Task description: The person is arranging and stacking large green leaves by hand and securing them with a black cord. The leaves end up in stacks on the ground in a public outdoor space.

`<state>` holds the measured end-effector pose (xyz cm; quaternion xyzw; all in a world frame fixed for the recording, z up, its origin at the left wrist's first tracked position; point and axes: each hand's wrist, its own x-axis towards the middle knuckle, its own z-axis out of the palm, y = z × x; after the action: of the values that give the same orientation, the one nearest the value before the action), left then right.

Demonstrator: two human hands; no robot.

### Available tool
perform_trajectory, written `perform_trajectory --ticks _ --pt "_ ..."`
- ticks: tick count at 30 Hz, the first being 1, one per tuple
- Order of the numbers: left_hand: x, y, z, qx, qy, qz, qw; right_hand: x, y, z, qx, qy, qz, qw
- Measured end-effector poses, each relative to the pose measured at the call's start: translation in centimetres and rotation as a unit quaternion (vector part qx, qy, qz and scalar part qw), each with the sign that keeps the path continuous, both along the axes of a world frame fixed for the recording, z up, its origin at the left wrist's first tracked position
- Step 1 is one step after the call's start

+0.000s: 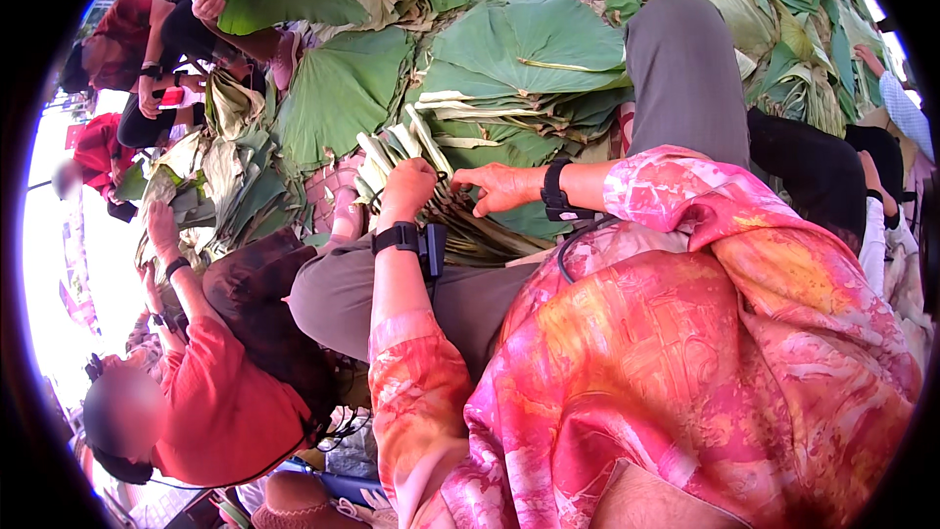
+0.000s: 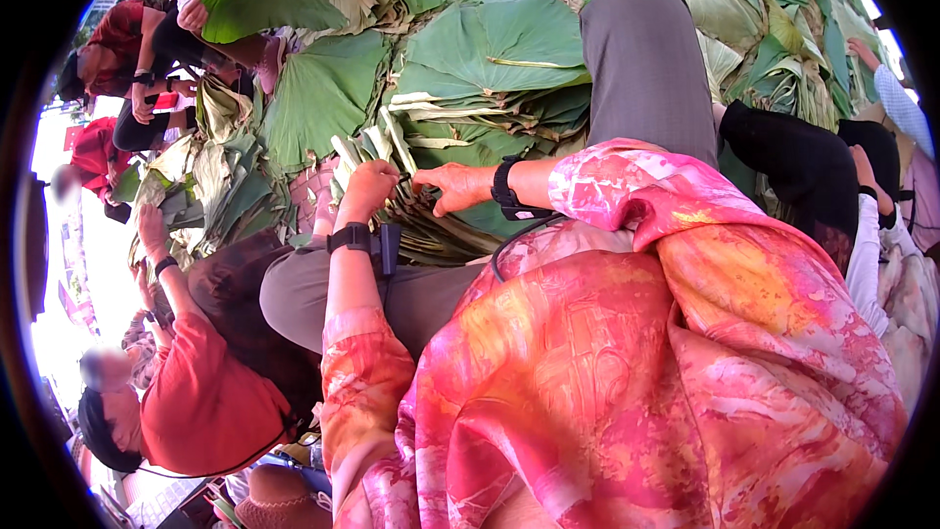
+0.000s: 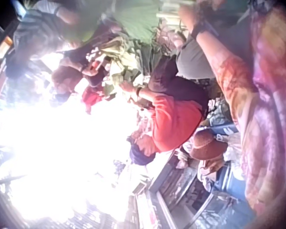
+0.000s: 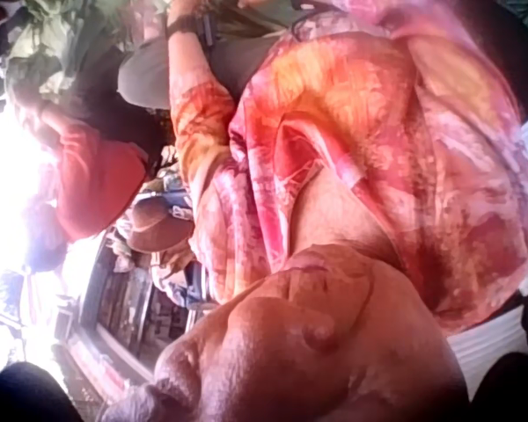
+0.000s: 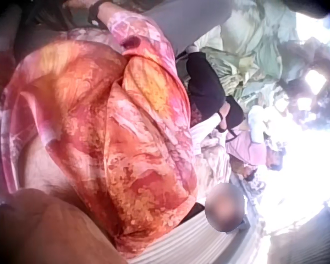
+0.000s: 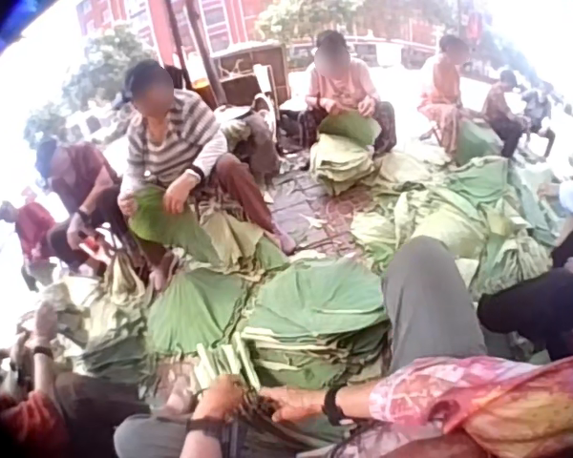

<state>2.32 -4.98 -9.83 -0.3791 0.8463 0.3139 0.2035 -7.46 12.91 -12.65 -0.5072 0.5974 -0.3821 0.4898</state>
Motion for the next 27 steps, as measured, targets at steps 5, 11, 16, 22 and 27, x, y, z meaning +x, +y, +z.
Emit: perform_trajectory --ticks 5,11,16,22,27 --pt "-0.5 -0.8 2.1 -0.035 -0.015 -0.004 0.999 0.2 0.0 -2.4 0.092 -0.092 -0.014 0.991" --pt "0.8 -1.5 7.3 -0.167 -0.097 -0.004 0.981 -1.4 0.0 -3.5 0.125 -0.195 -0.103 0.967" --pt "2.9 -1.8 4.2 -0.022 -0.229 0.054 0.972 -1.4 0.1 -2.8 0.166 -0.215 -0.053 0.961" --pt "4.9 -1.0 -0.2 0.157 -0.077 0.276 0.945 -0.7 -0.1 -1.4 0.221 -0.277 -0.013 0.935" --pt "4.0 -1.1 0.5 0.193 0.003 0.333 0.923 -2.1 -0.5 -0.4 0.11 -0.239 -0.074 0.962"
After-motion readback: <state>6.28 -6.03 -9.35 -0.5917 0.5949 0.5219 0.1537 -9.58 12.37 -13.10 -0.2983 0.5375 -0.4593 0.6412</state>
